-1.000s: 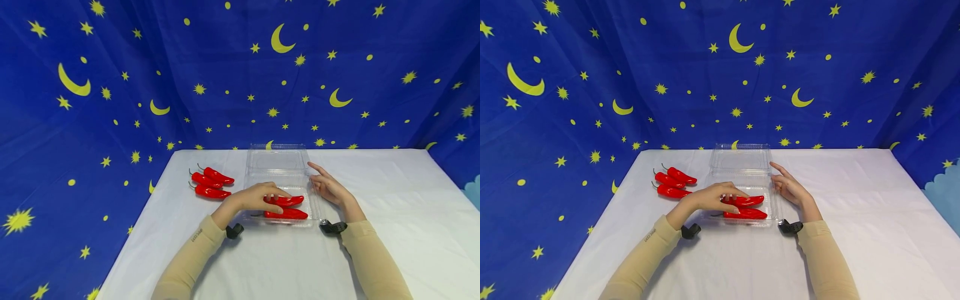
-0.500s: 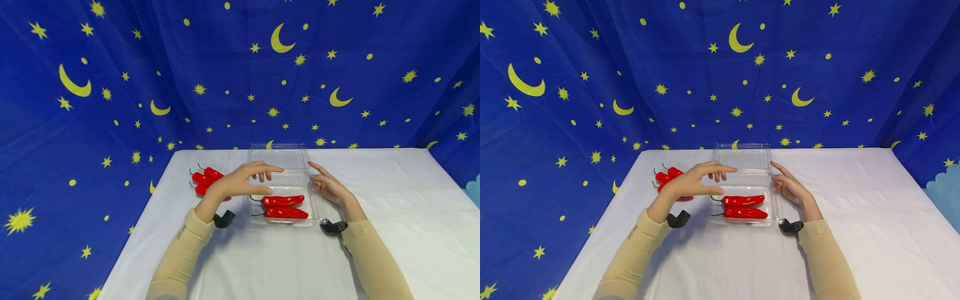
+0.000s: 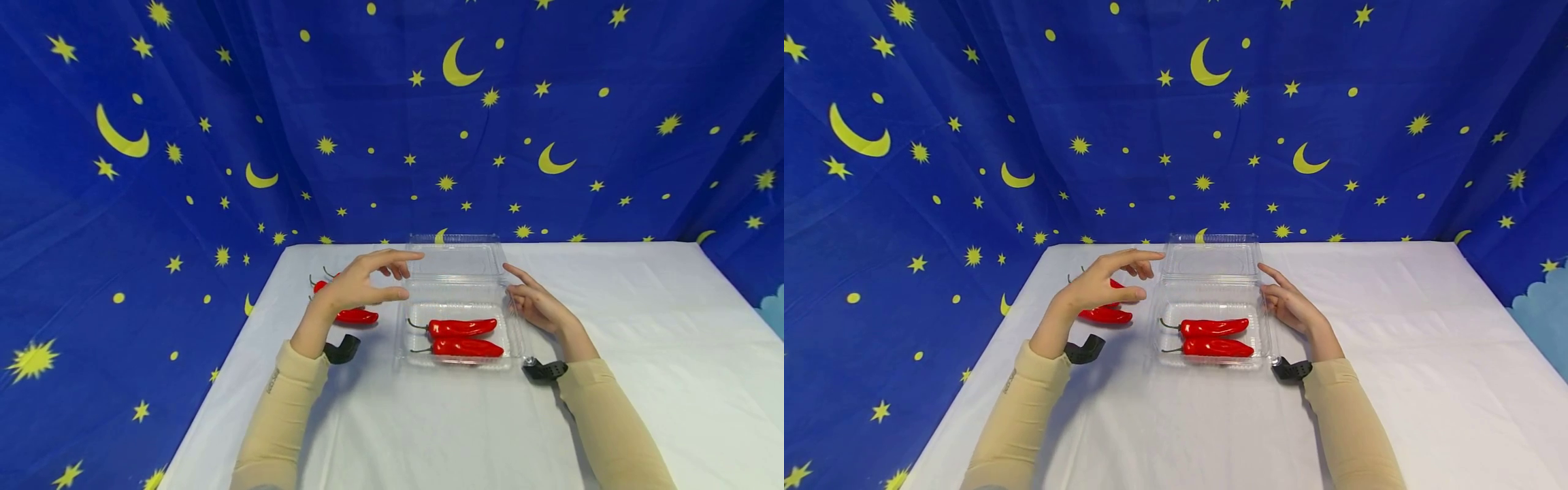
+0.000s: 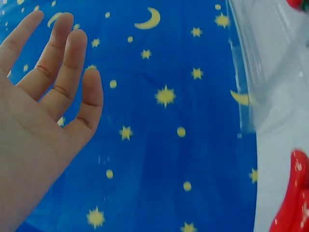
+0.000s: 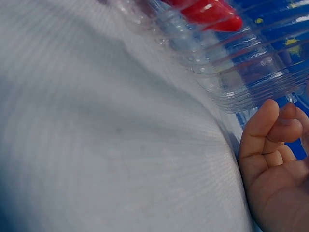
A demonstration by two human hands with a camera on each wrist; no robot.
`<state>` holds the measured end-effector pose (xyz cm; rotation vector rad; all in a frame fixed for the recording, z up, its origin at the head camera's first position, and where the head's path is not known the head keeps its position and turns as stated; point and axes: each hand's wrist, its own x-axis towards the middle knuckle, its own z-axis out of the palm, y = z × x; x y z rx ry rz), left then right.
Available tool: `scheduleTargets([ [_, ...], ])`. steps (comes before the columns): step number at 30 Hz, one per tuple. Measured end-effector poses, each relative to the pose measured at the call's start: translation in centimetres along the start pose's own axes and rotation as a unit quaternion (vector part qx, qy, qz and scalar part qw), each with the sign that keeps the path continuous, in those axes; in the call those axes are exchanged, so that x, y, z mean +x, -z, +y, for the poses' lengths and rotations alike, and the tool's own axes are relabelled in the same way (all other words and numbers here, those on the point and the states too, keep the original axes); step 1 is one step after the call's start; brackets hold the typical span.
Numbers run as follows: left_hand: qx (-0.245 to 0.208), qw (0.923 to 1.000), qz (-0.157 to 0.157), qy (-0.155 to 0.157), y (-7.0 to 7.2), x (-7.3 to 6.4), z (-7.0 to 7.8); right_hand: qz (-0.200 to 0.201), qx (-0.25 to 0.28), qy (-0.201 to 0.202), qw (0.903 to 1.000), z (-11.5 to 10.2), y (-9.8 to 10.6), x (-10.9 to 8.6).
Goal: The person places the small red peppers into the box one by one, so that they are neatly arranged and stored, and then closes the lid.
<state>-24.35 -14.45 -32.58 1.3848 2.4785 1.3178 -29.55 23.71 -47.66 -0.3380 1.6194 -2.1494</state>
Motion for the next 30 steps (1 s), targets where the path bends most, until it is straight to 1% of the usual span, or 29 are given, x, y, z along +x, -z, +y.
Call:
scheduleTargets([
  [5,-0.005,0.9989,0.035,0.032,1.1,-1.7,-0.9,0.000,0.000,0.000,1.0000,0.0,0.0,0.0],
  [6,-0.007,0.9982,0.043,0.042,1.3,-2.0,-1.0,0.000,0.001,0.000,1.0000,0.0,0.0,0.0],
  [9,-0.014,0.9951,0.067,0.072,2.0,-2.9,-0.7,0.001,0.002,-0.001,1.0000,0.0,0.1,0.0],
  [12,-0.025,0.9914,0.092,0.090,2.4,-3.9,-2.1,-0.001,0.003,-0.002,1.0000,0.0,0.2,-0.1],
  [14,-0.035,0.9893,0.107,0.092,2.6,-4.6,-3.0,-0.003,0.002,-0.001,1.0000,0.0,0.2,-0.1],
  [16,-0.038,0.9879,0.118,0.094,2.7,-5.1,-3.5,-0.005,0.002,0.000,1.0000,0.0,0.2,0.0],
  [17,-0.041,0.9868,0.120,0.100,2.7,-5.2,-3.1,-0.004,0.002,0.000,1.0000,0.0,0.2,0.0],
  [20,-0.048,0.9842,0.121,0.121,2.8,-5.5,-1.9,0.000,0.002,-0.002,1.0000,-0.1,0.2,0.0],
  [21,-0.046,0.9831,0.118,0.133,2.8,-5.7,-1.9,0.001,0.001,-0.002,1.0000,-0.1,0.2,0.0],
  [23,-0.043,0.9804,0.108,0.159,2.7,-6.1,-2.3,0.002,-0.003,-0.004,1.0000,-0.1,0.2,0.1],
  [27,-0.024,0.9730,0.080,0.215,2.2,-7.1,-3.6,0.001,-0.009,-0.007,0.9999,-0.1,0.1,0.1],
  [30,-0.023,0.9674,0.074,0.241,1.8,-7.8,-4.5,0.000,-0.007,-0.006,1.0000,-0.1,0.1,0.1],
])
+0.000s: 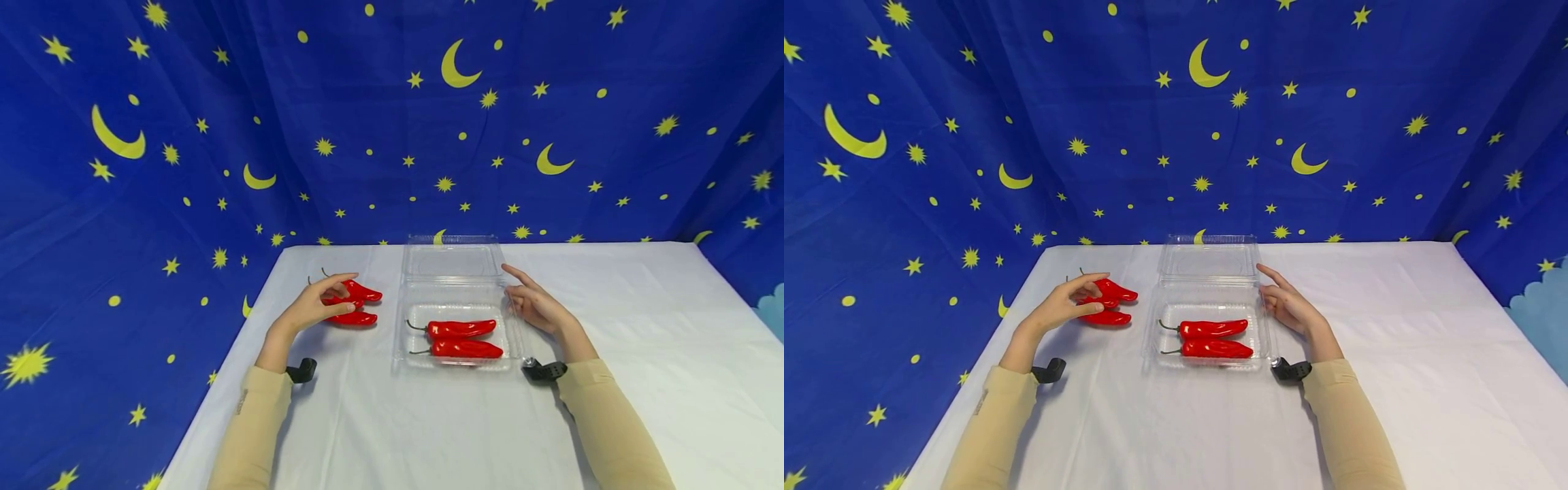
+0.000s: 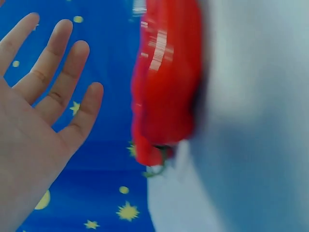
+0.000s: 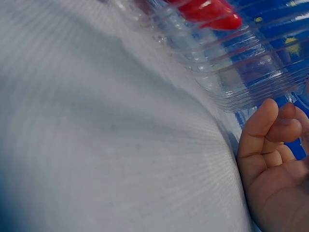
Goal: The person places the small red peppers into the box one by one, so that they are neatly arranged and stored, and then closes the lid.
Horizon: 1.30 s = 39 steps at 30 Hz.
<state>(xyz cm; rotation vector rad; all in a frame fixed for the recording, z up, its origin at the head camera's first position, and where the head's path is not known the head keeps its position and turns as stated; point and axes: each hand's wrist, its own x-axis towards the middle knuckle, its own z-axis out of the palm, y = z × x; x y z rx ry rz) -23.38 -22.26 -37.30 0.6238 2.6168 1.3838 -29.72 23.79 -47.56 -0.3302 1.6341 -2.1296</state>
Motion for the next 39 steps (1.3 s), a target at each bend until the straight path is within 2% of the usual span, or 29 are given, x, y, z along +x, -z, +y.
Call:
scheduleTargets([
  [5,-0.011,0.9997,0.015,0.013,-0.3,-0.3,-1.2,-0.003,0.009,0.006,0.9999,-0.1,0.0,0.0],
  [9,-0.004,0.9998,0.018,-0.004,-0.7,-0.2,-2.5,-0.004,0.018,0.006,0.9998,0.0,-0.1,0.0],
  [14,0.009,0.9998,0.016,-0.012,-1.3,0.2,-5.4,-0.004,0.021,0.005,0.9998,0.2,-0.1,0.0],
  [16,0.015,0.9998,0.015,-0.005,-1.4,0.4,-6.4,-0.006,0.019,0.007,0.9998,0.2,-0.1,0.0],
  [23,0.060,0.9982,0.002,0.004,-1.8,0.2,-6.8,-0.009,0.016,0.009,0.9998,0.1,-0.1,0.0],
  [31,0.146,0.9893,-0.009,-0.003,-2.1,-0.3,-7.3,-0.007,0.014,0.006,0.9999,0.1,-0.1,0.1],
  [35,0.173,0.9847,-0.012,0.016,-2.2,-0.5,-7.5,-0.007,0.014,0.005,0.9999,0.0,-0.1,0.1],
  [39,0.170,0.9846,-0.013,0.038,-2.3,-0.7,-7.6,-0.006,0.014,0.004,0.9999,0.0,-0.1,0.1],
])
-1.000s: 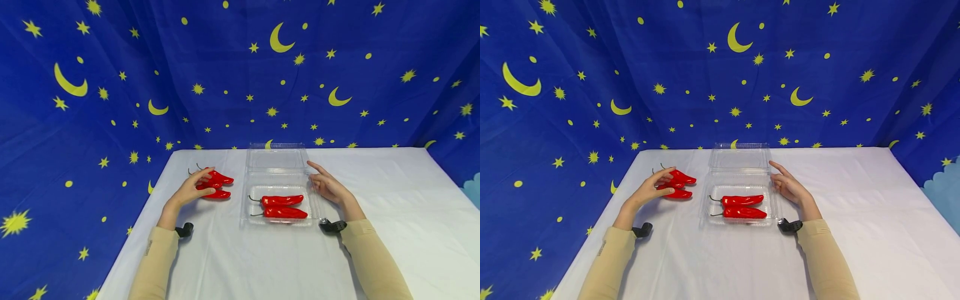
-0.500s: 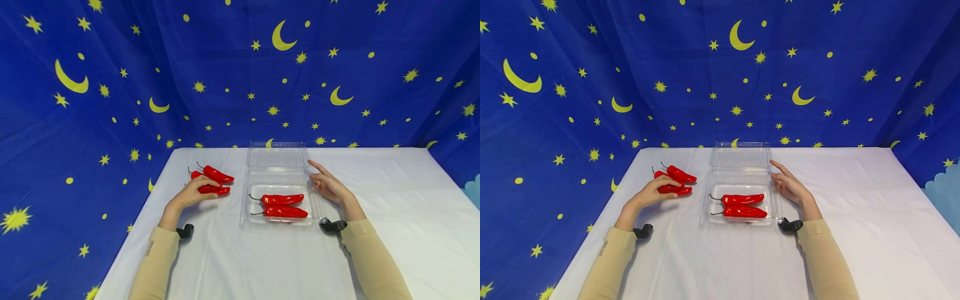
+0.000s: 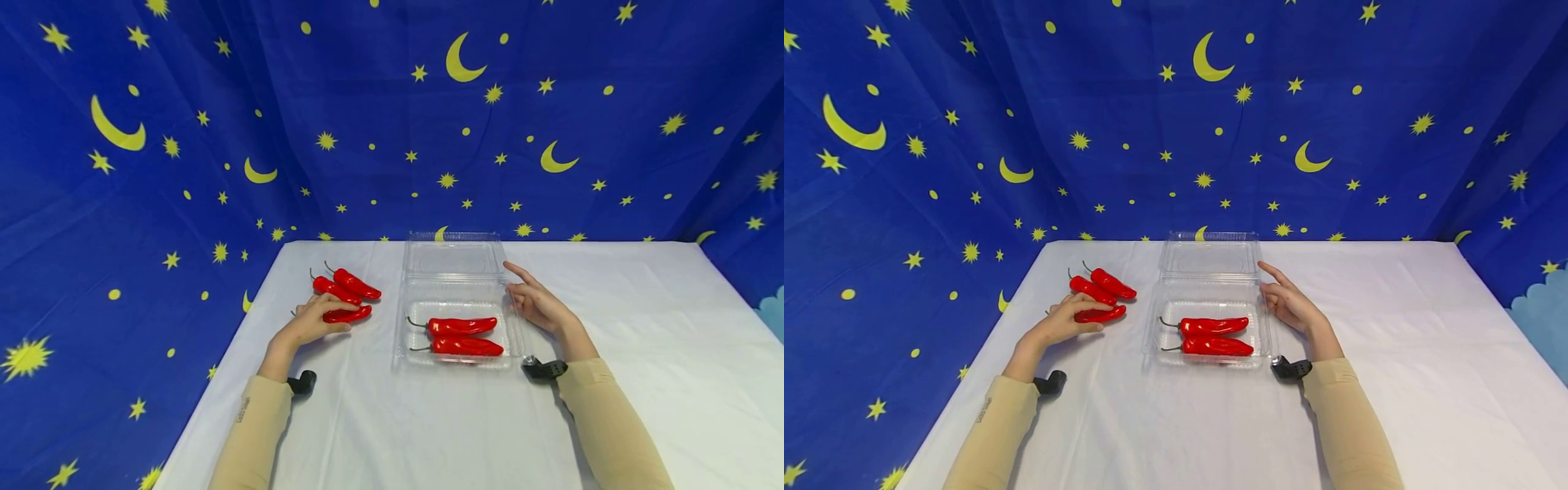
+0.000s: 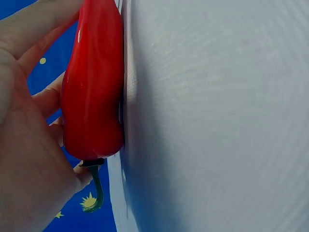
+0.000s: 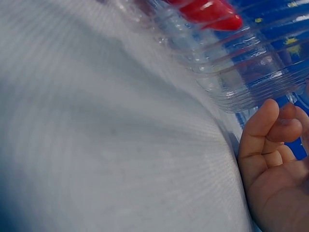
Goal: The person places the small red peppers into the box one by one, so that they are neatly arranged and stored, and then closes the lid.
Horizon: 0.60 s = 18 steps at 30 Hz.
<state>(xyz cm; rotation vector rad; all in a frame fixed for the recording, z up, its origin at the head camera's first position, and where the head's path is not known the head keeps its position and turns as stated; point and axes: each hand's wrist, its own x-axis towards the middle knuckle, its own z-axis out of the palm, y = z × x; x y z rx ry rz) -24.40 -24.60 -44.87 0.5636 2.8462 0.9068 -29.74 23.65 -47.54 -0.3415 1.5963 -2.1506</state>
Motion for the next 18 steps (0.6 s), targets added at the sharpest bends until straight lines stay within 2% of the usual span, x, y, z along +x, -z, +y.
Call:
scheduleTargets([
  [13,-0.048,0.9981,-0.030,0.023,0.01,-0.33,-0.34,-0.002,-0.003,0.002,1.0000,0.08,0.03,0.02],
  [18,-0.060,0.9975,-0.032,0.018,-0.05,-0.49,-0.44,0.003,-0.006,0.000,1.0000,-0.02,-0.04,0.01],
])
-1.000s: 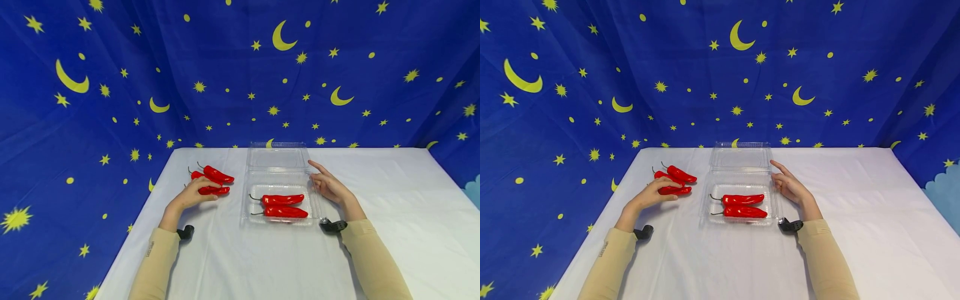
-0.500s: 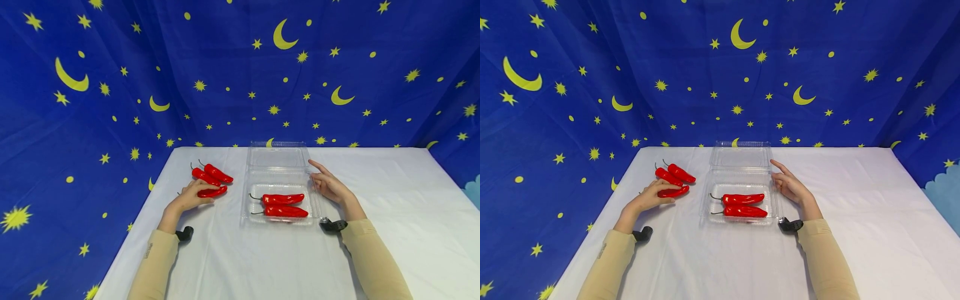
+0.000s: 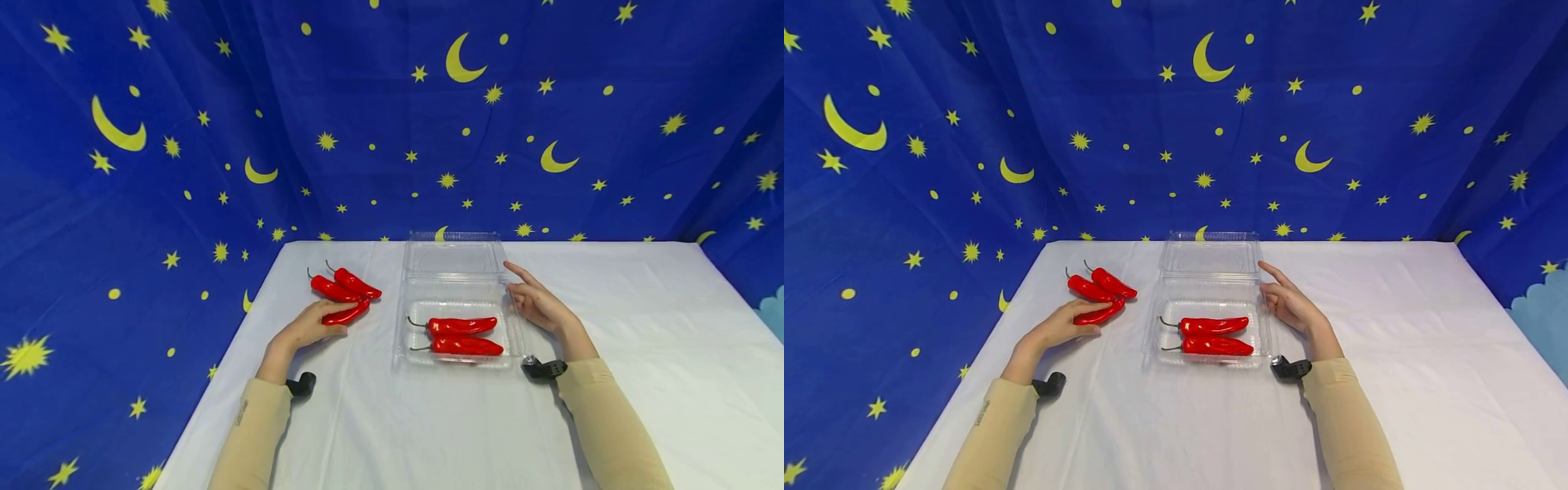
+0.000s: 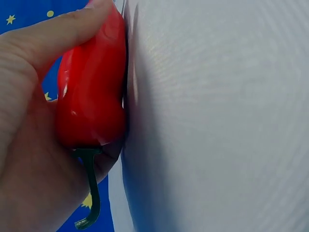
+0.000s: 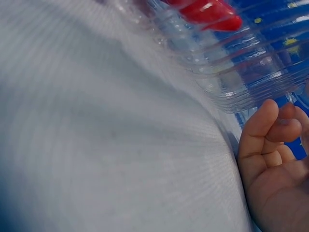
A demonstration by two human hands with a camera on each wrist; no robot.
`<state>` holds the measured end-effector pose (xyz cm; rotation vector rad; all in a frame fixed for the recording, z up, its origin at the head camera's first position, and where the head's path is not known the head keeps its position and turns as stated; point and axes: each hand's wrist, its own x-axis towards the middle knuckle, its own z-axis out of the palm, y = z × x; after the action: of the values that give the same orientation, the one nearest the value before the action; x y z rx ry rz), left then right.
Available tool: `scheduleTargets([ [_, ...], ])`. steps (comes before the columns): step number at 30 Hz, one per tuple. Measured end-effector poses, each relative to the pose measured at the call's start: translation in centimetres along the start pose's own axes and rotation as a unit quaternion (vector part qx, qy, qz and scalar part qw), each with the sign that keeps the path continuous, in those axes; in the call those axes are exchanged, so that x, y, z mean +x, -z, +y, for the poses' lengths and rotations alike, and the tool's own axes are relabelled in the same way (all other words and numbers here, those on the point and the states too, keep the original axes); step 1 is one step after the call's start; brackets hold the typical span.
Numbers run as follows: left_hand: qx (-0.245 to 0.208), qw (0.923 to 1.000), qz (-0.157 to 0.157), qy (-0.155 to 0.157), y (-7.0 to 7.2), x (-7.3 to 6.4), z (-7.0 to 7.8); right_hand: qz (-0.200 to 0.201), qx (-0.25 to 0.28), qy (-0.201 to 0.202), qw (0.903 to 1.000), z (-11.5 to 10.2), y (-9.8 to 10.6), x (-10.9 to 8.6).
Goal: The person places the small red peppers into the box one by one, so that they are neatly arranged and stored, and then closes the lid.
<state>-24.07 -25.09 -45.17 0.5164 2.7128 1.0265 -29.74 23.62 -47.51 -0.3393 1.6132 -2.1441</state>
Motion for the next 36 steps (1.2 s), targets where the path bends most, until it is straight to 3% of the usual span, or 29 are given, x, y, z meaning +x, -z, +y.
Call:
scheduleTargets([
  [10,-0.004,0.9999,0.013,0.001,-0.2,-0.1,0.0,0.008,0.000,-0.008,0.9999,-0.1,-0.1,0.0],
  [18,-0.024,0.9991,0.029,-0.017,0.2,-0.3,0.2,0.010,-0.002,-0.011,0.9999,0.0,0.0,0.0],
  [28,-0.036,0.9970,0.061,-0.031,2.5,-0.1,1.9,0.007,-0.001,-0.007,0.9999,0.0,0.0,0.1],
  [36,-0.051,0.9959,0.064,-0.040,4.2,0.1,3.4,0.009,0.001,-0.005,0.9999,-0.1,0.0,0.0],
])
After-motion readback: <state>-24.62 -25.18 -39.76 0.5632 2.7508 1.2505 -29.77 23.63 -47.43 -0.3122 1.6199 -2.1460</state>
